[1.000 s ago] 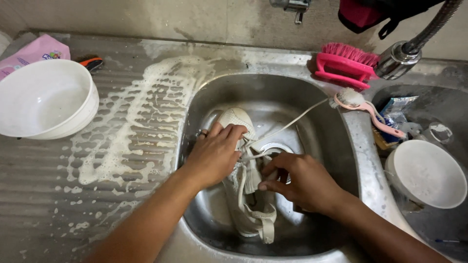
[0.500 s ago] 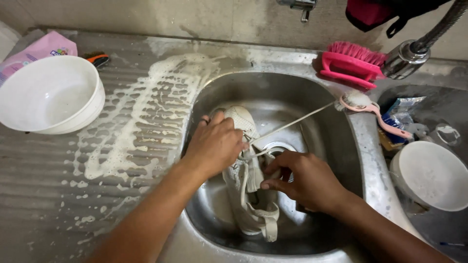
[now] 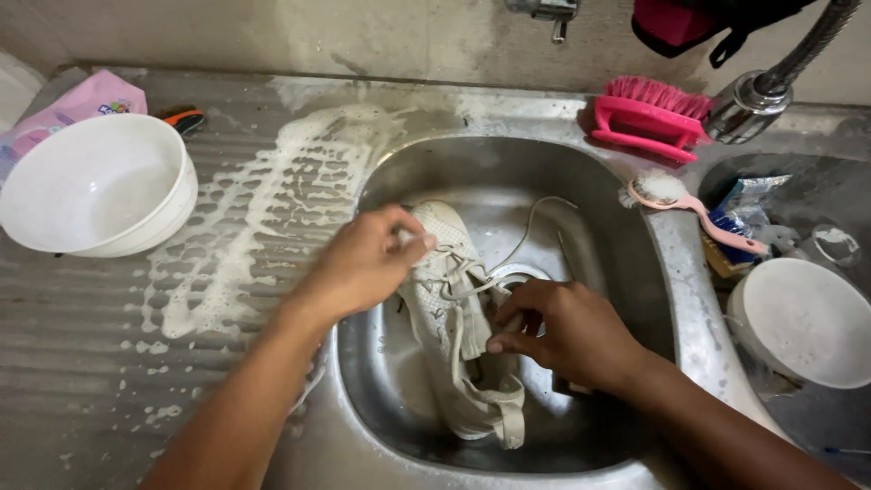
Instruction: The person unties the laces on a pair of white sneakers placed in a stainless steel sink. They pull the laces through the eyelets and remove them from the shoes, handling the shoes and laces by hand throughout the clip.
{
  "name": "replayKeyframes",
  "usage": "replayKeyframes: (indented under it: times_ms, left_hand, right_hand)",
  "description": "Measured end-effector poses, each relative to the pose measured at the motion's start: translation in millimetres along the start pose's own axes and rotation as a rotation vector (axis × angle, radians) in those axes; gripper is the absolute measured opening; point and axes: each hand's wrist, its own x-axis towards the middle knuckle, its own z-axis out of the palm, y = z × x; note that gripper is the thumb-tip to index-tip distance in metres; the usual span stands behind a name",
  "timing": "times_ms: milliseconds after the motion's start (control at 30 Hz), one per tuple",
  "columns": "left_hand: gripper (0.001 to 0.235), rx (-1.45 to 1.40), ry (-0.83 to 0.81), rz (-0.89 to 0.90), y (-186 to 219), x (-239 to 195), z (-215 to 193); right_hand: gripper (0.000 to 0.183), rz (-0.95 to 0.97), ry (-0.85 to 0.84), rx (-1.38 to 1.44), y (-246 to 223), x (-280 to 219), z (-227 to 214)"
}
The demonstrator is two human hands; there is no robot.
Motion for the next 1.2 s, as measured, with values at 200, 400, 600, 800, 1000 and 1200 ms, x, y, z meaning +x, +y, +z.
replayKeyframes:
  times_ms: [200,400,600,800,1000,1200]
  left_hand:
    - [0.024,0.607,-0.018,0.015,5.6,-2.0,-19.6]
    - [0.041,0.162,0.001,0.006,16.3,-17.3,-35.6]
    - [0.036,0.127,-0.041,0.027,21.7,-24.4,-50.5]
    - [0.045,0.333,0.095,0.100,1.4,-18.1,-56.0]
    - [0.030,-0.177,0.142,0.129,-3.4,-14.2,-61.9]
    - [0.022,-0.107,-0.003,0.064,3.9,-33.6,-77.8]
  right_hand:
    - [0.028,-0.005,-0.016,-0.014,-3.5,-0.2,1.5]
    - [0.027,0.017,-0.022,0.013,-7.8,-0.7,0.8]
    - [0.027,0.043,-0.009,0.037,-5.1,-1.6,3.8]
    - [0.023,0.004,-0.002,0.012,-3.6,-0.7,6.8]
    - [0.024,0.030,-0.025,0.035,-7.2,-0.8,5.9]
    - [0.025,0.035,-0.021,0.059,0.0,-0.5,7.7]
